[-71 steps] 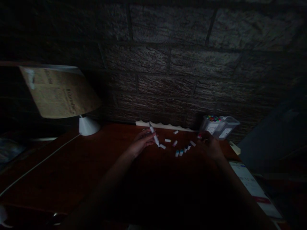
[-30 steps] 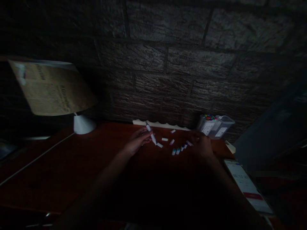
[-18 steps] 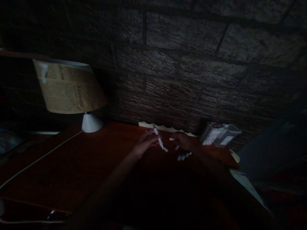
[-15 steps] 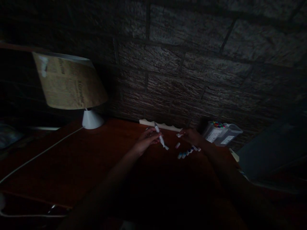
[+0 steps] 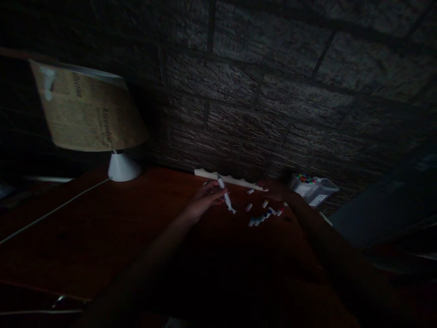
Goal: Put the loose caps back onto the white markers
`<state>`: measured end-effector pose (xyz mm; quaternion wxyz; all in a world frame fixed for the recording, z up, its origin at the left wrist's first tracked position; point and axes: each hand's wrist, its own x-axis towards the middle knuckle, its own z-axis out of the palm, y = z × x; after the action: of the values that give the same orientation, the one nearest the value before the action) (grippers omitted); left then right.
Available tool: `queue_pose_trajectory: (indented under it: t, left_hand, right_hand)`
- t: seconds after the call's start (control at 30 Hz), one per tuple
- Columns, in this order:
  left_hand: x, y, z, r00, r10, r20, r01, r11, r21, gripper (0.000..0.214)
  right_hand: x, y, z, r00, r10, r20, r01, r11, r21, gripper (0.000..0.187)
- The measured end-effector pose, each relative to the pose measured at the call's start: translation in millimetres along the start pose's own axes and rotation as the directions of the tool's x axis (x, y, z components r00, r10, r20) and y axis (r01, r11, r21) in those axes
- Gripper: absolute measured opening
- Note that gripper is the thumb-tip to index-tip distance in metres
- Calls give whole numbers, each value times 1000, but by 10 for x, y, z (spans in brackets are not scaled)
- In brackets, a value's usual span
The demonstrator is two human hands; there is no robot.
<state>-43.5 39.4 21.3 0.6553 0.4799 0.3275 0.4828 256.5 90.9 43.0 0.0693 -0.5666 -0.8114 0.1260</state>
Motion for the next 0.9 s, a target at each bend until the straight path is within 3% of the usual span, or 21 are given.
queue_pose_trajectory:
  t: [0.2, 0.33, 0.5, 0.77, 0.9]
  left_hand:
    - [15, -38, -14, 1000, -7, 0, 7, 1000, -10, 34]
    - [10, -24, -15, 1000, 2, 4, -2, 1000, -7, 34]
    - [-8, 2, 22, 1000, 8, -5, -8, 1000, 2, 38]
    - [-32, 41, 34, 1000, 16, 4, -16, 1000, -23, 30]
    - [-28, 44, 13, 1000, 23, 11, -23, 999, -29, 30]
  right_hand:
    - [323, -161, 280, 997, -56, 53, 60, 995, -78, 20]
    - [268, -217, 194, 994, -80, 74, 88, 991, -103, 13]
    - [172, -310, 14, 994, -98, 52, 102, 992, -79, 17]
    - [285, -392, 242, 995, -82, 57, 86, 994, -65, 22]
    - [227, -419, 194, 996, -78, 34, 80, 994, -72, 26]
